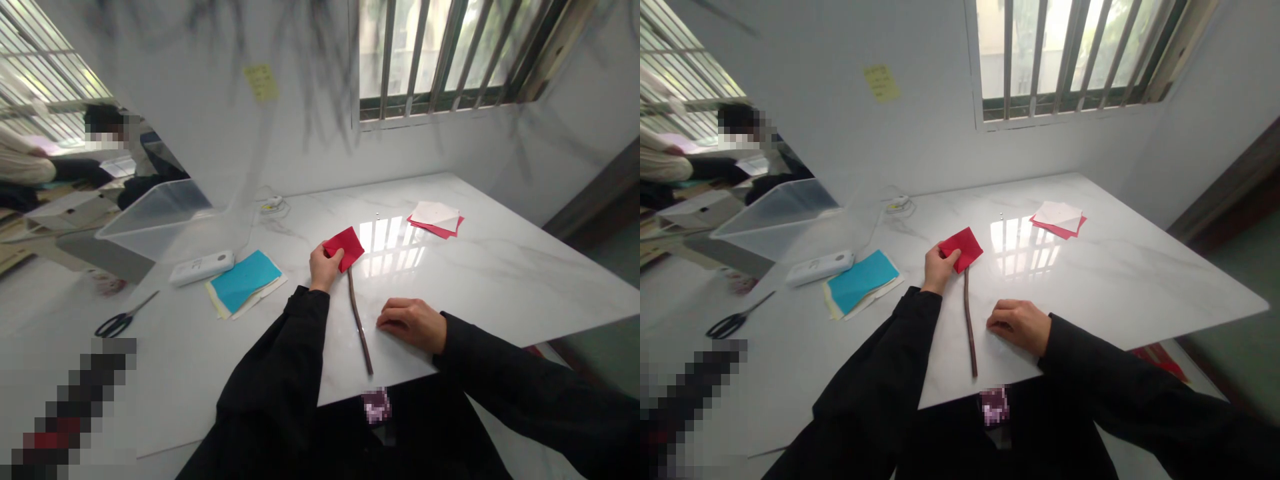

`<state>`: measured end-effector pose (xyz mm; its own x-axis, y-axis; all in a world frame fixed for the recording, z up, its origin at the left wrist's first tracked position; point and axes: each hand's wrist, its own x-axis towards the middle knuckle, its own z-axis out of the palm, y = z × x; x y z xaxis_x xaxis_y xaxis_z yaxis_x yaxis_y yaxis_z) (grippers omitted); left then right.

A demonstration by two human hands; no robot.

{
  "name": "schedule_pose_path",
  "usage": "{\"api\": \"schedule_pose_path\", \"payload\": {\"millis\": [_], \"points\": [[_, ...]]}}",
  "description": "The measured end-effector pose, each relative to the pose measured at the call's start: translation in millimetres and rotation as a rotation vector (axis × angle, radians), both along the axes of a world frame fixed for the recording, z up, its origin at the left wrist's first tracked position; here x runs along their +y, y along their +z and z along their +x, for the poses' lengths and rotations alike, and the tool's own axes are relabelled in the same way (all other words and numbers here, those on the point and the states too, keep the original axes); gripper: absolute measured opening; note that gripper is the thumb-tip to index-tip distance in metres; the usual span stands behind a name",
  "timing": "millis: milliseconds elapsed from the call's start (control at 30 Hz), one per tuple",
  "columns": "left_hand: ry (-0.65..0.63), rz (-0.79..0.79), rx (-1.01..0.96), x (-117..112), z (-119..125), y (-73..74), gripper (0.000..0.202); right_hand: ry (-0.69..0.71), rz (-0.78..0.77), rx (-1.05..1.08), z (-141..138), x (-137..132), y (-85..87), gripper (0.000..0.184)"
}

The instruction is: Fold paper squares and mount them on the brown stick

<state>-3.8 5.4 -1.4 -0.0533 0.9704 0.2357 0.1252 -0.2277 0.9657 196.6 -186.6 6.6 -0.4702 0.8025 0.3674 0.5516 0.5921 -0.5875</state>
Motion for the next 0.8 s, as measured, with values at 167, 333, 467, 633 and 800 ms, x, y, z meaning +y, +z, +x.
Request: {"api": "schedule_pose_path", "payload": {"millis": [167,333,467,633,800], "points": [[0.001,0.016,-0.009,-1.4,-0.6,0.2,0.026,-0.021,0.039,-0.061,10.2,45.7,0.1,0.015],[-0.012,0.02,-0.019,-2.4,-2.6,1.5,0.025,-0.296,0.146,-0.07,57.5,129.8,11.8,0.017],[-0.001,-0.003,-0.019,-1.4,-3.3,1.7,0.026,-0.601,0.211,0.074,89.7,162.5,8.4,0.02],[-0.025,-0.033,-0.071,-0.8,1.5,2.2,0.031,-0.628,0.115,0.203,91.6,162.0,2.4,0.019],[-0.145,-0.076,-0.198,-2.4,5.4,4.5,0.041,-0.504,0.035,0.303,50.3,168.8,15.7,0.029]]}}
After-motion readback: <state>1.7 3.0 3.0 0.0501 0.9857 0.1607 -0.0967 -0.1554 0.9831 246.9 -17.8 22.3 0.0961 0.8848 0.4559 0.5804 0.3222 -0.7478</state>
